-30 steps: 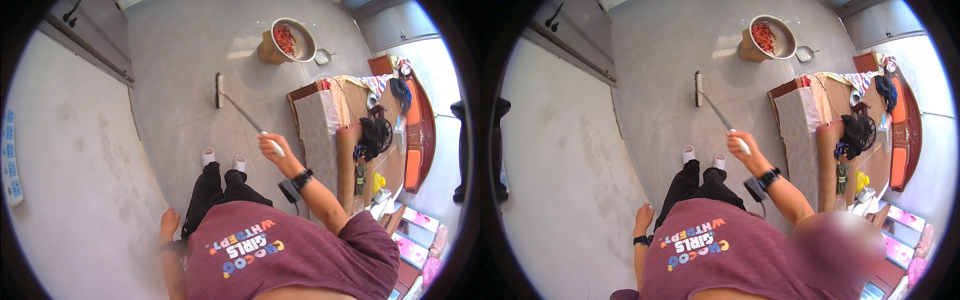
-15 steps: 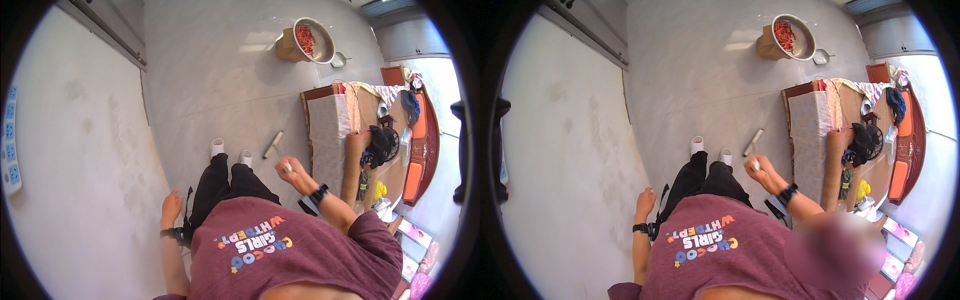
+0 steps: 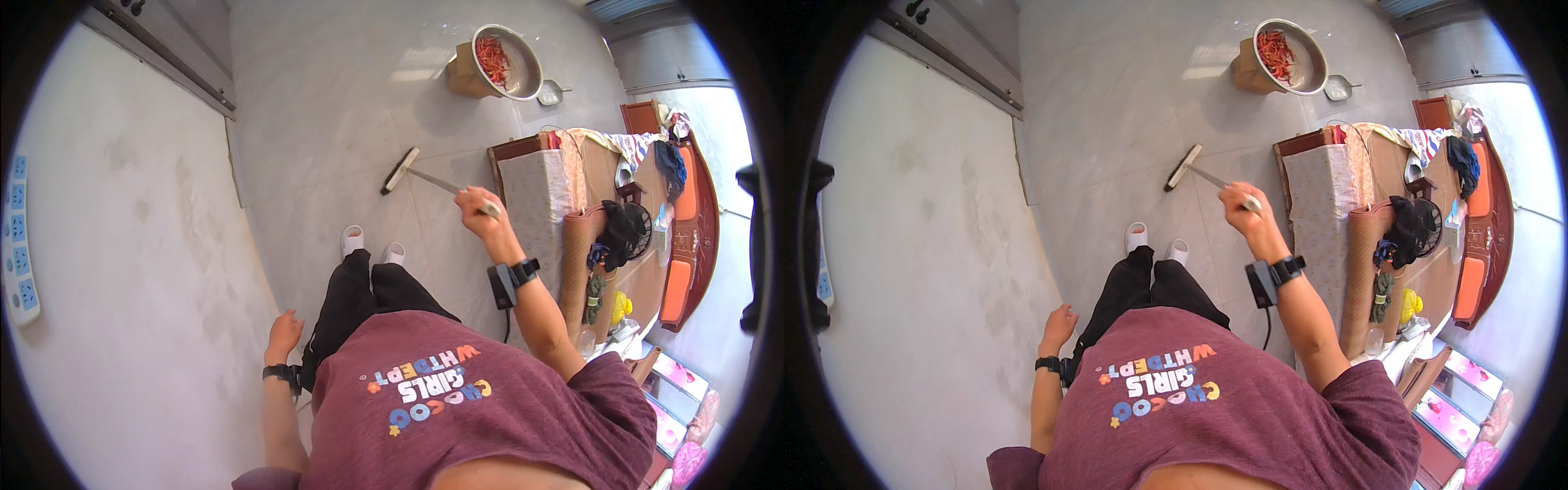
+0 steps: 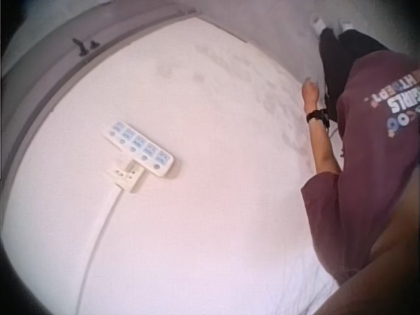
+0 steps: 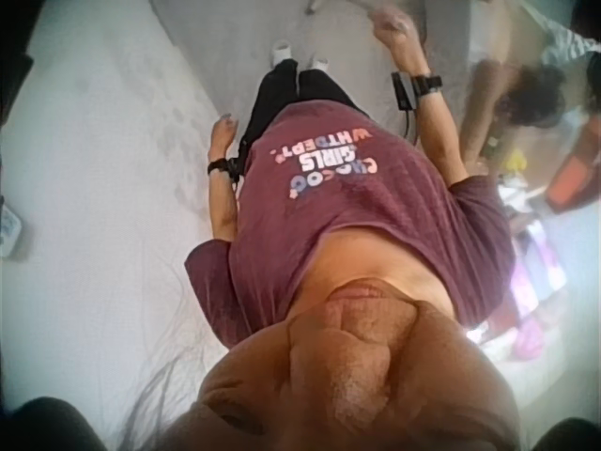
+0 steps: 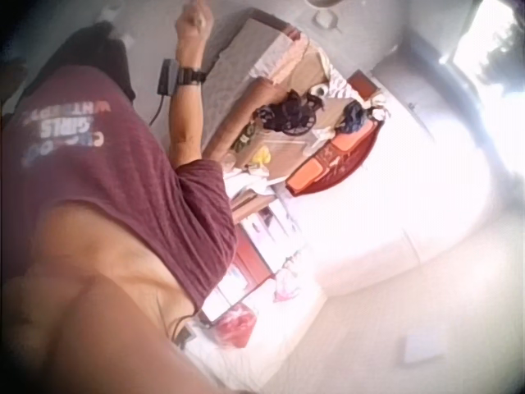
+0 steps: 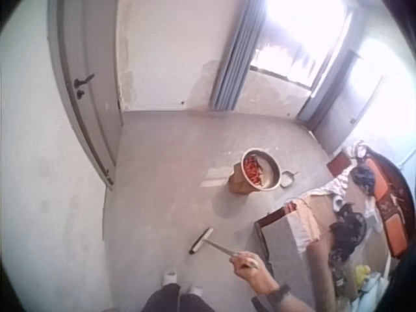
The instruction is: The person sweeps the tiled floor with a broom, moving debris toward a dustpan. They navigate around a bed, a cardboard box, and a metal bowl, then briefly handle a headlamp before resuming sweeping.
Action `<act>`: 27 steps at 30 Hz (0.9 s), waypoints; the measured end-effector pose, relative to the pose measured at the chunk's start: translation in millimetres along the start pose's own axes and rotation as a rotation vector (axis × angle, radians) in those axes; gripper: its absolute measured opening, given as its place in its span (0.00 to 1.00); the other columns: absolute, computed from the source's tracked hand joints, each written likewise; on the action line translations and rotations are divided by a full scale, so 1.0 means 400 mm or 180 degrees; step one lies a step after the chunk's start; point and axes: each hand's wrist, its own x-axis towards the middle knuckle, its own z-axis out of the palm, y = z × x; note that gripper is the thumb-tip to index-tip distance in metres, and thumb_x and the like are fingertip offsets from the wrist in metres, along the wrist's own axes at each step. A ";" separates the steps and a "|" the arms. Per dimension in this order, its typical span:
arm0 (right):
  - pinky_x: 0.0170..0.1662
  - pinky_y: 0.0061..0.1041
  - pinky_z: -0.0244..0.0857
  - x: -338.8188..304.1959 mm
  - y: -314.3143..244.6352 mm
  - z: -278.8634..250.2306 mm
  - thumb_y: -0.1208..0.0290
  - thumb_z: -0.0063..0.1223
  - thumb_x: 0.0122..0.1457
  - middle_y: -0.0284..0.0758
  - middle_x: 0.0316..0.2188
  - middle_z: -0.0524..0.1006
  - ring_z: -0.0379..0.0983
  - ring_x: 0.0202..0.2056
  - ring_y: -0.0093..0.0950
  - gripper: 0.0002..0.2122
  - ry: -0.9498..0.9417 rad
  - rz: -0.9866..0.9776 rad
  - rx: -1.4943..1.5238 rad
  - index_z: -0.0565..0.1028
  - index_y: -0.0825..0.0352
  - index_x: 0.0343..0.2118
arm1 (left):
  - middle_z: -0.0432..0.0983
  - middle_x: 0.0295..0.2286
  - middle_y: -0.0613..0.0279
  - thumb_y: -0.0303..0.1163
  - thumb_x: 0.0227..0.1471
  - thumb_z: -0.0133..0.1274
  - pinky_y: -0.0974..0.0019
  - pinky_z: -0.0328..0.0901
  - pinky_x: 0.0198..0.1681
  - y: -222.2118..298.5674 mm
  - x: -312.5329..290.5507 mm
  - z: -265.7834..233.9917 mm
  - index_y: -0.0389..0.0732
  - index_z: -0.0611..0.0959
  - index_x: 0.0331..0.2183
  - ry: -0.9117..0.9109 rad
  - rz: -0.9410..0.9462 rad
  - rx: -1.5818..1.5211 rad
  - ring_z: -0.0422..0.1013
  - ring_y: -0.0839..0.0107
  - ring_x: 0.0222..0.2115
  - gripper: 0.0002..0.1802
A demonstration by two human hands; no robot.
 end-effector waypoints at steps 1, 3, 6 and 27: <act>0.15 0.14 0.60 -0.046 -0.021 -0.021 0.74 0.40 0.61 0.26 0.15 0.60 0.57 0.13 0.18 0.08 -0.0040 0.0238 0.0312 0.57 0.66 0.25 | 0.78 0.29 0.47 0.34 0.49 0.54 0.56 0.68 0.38 0.019 0.019 -0.007 0.32 0.76 0.43 0.0030 0.0045 0.0049 0.74 0.51 0.33 0.20; 0.15 0.15 0.60 -0.124 -0.040 -0.065 0.73 0.39 0.62 0.24 0.14 0.60 0.58 0.12 0.17 0.06 -0.0226 0.0502 0.0164 0.60 0.68 0.30 | 0.78 0.30 0.47 0.36 0.49 0.54 0.54 0.68 0.39 0.061 0.057 -0.024 0.33 0.76 0.43 0.0124 0.0095 0.0096 0.73 0.49 0.34 0.21; 0.14 0.15 0.58 -0.227 -0.059 -0.107 0.74 0.38 0.61 0.27 0.16 0.62 0.60 0.14 0.17 0.07 0.0000 0.0376 0.0045 0.64 0.74 0.35 | 0.78 0.29 0.48 0.35 0.49 0.54 0.55 0.68 0.39 0.120 0.090 -0.064 0.33 0.76 0.43 0.0483 0.0119 -0.0030 0.73 0.49 0.34 0.20; 0.22 0.21 0.68 0.128 -0.500 0.178 0.67 0.44 0.59 0.34 0.25 0.71 0.71 0.25 0.26 0.12 0.0734 0.0118 -0.4529 0.71 0.72 0.38 | 0.78 0.27 0.48 0.37 0.49 0.55 0.55 0.68 0.36 0.543 -0.205 0.573 0.32 0.77 0.41 0.1866 -0.1352 -0.0965 0.74 0.50 0.31 0.20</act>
